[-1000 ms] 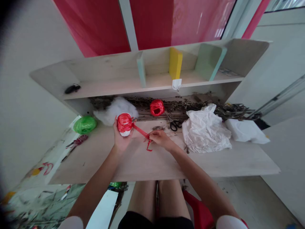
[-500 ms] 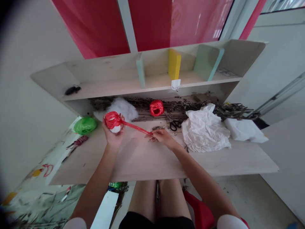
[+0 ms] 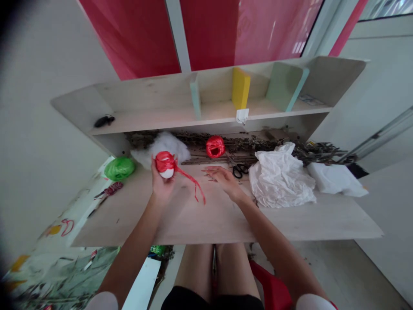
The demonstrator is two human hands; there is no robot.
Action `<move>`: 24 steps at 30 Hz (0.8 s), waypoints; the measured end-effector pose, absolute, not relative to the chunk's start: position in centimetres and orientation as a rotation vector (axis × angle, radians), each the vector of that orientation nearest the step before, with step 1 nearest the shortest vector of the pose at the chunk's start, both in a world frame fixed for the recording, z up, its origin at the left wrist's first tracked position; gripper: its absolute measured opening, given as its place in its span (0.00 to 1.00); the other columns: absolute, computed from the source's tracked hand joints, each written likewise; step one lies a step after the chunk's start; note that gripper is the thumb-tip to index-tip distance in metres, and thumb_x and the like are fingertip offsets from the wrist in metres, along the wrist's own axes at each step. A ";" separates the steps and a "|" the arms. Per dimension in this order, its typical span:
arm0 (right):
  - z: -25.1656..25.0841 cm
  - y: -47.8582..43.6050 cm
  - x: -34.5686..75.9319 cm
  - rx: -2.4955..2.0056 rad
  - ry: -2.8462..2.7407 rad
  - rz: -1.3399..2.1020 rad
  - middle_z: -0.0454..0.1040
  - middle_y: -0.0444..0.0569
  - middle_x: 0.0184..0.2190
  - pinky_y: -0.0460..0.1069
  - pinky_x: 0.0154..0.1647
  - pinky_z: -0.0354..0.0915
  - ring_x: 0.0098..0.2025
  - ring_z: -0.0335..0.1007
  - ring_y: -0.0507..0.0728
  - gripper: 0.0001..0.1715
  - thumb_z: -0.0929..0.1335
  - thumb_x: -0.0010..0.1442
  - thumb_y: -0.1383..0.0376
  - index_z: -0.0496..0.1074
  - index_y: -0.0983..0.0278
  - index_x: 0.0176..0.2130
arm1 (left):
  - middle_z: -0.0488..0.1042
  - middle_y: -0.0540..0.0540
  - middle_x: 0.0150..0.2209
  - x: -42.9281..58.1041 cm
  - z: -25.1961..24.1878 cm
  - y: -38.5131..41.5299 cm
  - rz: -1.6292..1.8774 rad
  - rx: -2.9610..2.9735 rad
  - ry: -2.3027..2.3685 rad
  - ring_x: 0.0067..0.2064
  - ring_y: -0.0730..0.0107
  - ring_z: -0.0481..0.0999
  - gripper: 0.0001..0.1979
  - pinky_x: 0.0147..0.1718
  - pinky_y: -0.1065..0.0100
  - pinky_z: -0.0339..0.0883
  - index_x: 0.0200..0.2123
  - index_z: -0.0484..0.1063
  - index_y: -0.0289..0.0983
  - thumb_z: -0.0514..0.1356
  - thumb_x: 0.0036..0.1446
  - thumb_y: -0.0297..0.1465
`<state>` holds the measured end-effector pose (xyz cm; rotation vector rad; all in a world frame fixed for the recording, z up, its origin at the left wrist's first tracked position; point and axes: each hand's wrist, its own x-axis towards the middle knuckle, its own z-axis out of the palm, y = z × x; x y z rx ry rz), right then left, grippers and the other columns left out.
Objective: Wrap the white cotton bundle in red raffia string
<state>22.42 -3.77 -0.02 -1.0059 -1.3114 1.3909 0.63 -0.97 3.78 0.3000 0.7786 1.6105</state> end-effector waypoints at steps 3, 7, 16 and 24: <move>0.0 -4.2 21.7 -1.008 -1.467 1.338 0.76 0.54 0.49 0.55 0.50 0.68 0.50 0.73 0.60 0.24 0.68 0.57 0.49 0.74 0.61 0.47 | 0.80 0.45 0.36 2.4 3.1 -1.7 1.451 0.363 0.796 0.33 0.74 0.79 0.21 0.34 0.75 0.73 0.42 0.75 0.36 0.57 0.59 0.47; -0.8 -4.6 20.5 -1.014 -1.613 1.338 0.79 0.53 0.39 0.53 0.44 0.69 0.43 0.75 0.60 0.27 0.67 0.56 0.44 0.76 0.64 0.40 | 0.80 0.46 0.36 4.2 1.9 -2.4 1.382 0.489 0.821 0.32 0.71 0.79 0.21 0.33 0.71 0.73 0.44 0.73 0.36 0.60 0.56 0.47; -1.4 -4.9 19.8 -1.065 -1.841 1.081 0.78 0.48 0.27 0.48 0.35 0.65 0.30 0.73 0.55 0.25 0.64 0.61 0.47 0.75 0.63 0.30 | 0.79 0.45 0.37 5.8 -0.1 -2.6 1.364 0.534 0.891 0.34 0.69 0.79 0.24 0.32 0.70 0.71 0.48 0.71 0.38 0.60 0.55 0.48; -0.8 -5.7 19.2 -1.069 -1.946 1.059 0.75 0.46 0.25 0.47 0.31 0.61 0.27 0.67 0.53 0.21 0.63 0.63 0.50 0.75 0.62 0.31 | 0.78 0.43 0.36 6.1 -0.6 -2.3 1.408 0.513 0.919 0.35 0.67 0.78 0.28 0.36 0.67 0.71 0.46 0.71 0.35 0.57 0.55 0.53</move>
